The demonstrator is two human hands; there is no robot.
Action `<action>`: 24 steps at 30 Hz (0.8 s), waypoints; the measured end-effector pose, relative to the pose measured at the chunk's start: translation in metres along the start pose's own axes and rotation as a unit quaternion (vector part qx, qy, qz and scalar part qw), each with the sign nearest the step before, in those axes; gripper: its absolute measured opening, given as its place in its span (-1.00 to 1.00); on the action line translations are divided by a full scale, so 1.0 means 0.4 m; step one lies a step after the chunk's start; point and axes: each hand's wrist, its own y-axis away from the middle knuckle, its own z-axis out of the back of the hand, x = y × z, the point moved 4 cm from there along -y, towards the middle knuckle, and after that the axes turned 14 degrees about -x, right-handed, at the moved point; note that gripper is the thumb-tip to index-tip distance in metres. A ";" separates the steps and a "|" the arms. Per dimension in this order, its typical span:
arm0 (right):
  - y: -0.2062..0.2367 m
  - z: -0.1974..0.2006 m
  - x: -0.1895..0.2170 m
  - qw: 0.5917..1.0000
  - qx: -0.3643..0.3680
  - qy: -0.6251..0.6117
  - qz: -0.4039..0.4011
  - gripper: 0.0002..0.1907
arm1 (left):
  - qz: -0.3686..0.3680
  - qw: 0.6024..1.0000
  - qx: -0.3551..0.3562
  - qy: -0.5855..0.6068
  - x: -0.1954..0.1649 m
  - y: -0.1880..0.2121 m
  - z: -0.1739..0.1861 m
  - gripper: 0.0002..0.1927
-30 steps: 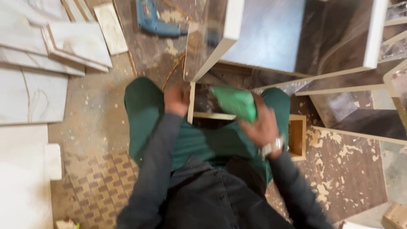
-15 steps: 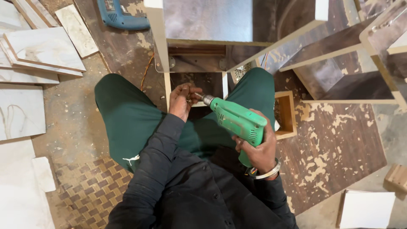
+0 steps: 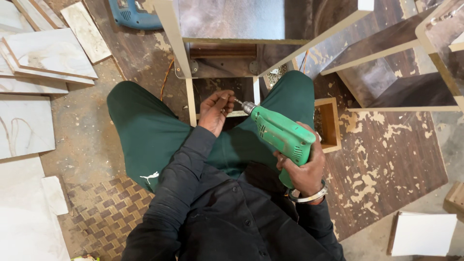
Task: The person assembles a small wooden cabinet by placing a back panel into the frame and securing it with screws using a green power drill. They repeatedly pick screws from a small box and drive them into pre-drilled holes along the back edge of the cabinet.
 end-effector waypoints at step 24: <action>-0.018 0.104 -0.063 0.987 -0.080 -0.139 0.012 -0.41 | 0.055 0.965 0.184 -0.177 0.008 0.002 -0.146 -0.68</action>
